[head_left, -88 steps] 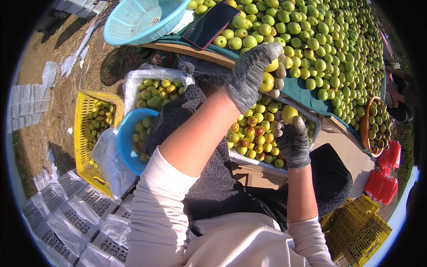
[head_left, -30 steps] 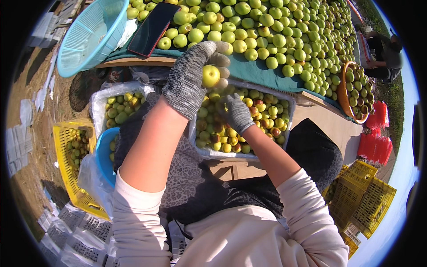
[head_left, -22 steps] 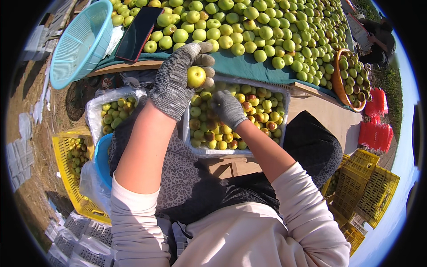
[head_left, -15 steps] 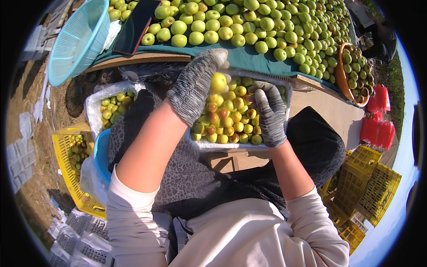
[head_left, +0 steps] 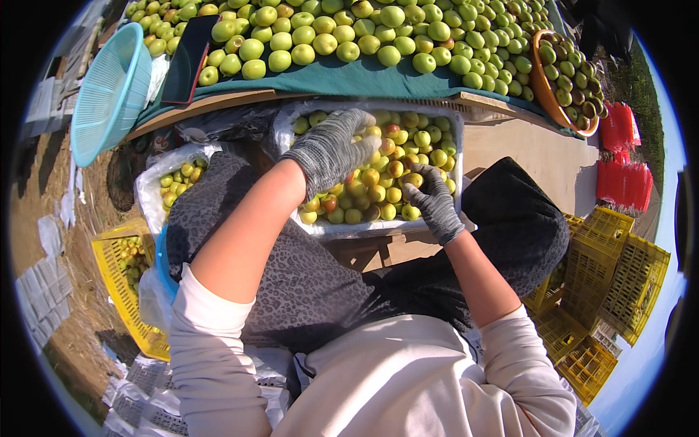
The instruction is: The person sorts green apples by hand, picking them from a large pile on a table and placing them into a white crate between their legs. They repeatedly lift, inspect, and transfer apples, occasionally adjusting the pile to access more fruit.
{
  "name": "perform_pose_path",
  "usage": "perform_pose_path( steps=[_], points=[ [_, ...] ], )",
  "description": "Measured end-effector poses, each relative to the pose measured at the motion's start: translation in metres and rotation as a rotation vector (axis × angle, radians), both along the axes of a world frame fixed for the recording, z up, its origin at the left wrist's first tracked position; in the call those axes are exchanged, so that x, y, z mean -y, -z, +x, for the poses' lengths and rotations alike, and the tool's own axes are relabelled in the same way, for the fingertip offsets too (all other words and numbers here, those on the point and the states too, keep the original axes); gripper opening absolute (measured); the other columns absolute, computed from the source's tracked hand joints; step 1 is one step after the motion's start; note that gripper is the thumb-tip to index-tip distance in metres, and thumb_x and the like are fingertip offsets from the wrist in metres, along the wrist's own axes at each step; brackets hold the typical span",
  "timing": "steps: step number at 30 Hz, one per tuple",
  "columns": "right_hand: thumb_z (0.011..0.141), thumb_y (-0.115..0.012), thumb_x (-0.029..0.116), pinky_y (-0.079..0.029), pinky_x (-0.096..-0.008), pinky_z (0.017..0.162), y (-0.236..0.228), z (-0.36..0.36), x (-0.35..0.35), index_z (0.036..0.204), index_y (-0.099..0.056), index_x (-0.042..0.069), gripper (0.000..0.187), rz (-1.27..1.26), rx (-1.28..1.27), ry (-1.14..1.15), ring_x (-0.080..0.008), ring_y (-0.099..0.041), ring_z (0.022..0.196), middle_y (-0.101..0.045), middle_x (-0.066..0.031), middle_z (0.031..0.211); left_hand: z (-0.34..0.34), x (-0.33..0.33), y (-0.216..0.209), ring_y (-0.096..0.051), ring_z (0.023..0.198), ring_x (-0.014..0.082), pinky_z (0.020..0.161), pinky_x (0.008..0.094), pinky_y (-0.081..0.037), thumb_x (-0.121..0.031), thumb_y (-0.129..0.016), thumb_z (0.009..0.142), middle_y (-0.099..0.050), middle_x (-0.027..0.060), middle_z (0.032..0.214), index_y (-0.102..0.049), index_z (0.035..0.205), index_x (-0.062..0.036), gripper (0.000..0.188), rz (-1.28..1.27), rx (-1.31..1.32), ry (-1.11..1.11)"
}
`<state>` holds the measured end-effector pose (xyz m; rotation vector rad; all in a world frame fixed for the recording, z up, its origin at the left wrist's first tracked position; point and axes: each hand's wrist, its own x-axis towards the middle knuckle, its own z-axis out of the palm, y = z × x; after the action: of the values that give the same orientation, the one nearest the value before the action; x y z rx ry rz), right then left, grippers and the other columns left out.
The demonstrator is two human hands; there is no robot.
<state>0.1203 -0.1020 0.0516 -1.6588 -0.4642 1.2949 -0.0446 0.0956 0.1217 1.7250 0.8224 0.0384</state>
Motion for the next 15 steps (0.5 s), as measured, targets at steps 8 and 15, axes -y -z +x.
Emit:
perform_pose_path(
  steps=[8, 15],
  points=[
    [0.076, -0.073, 0.012, -0.052, -0.0379, 0.084, 0.054, -0.031, 0.016, 0.117, -0.056, 0.007, 0.045, -0.039, 0.85, -0.314, -0.0311, -0.06, 0.093, -0.054, -0.0154, 0.112, -0.006, 0.025, 0.045, -0.066, 0.097, 0.0305, 0.084, 0.041, -0.052, -0.022, -0.056, 0.089, -0.066, 0.0153, 0.107, -0.062, 0.109, -0.0071, 0.026, 0.153, -0.627, 0.52],
    [0.082, -0.065, 0.014, -0.053, -0.0448, 0.072, 0.053, -0.029, -0.001, 0.109, -0.059, 0.009, 0.028, -0.035, 1.048, -0.452, -0.037, -0.06, 0.086, -0.056, -0.0175, 0.106, -0.018, 0.081, 0.087, -0.065, 0.101, 0.0292, 0.082, 0.0399, -0.053, -0.011, -0.057, 0.085, -0.065, 0.0141, 0.112, -0.063, 0.11, -0.0072, 0.026, 0.512, -0.756, 0.665]
  ],
)
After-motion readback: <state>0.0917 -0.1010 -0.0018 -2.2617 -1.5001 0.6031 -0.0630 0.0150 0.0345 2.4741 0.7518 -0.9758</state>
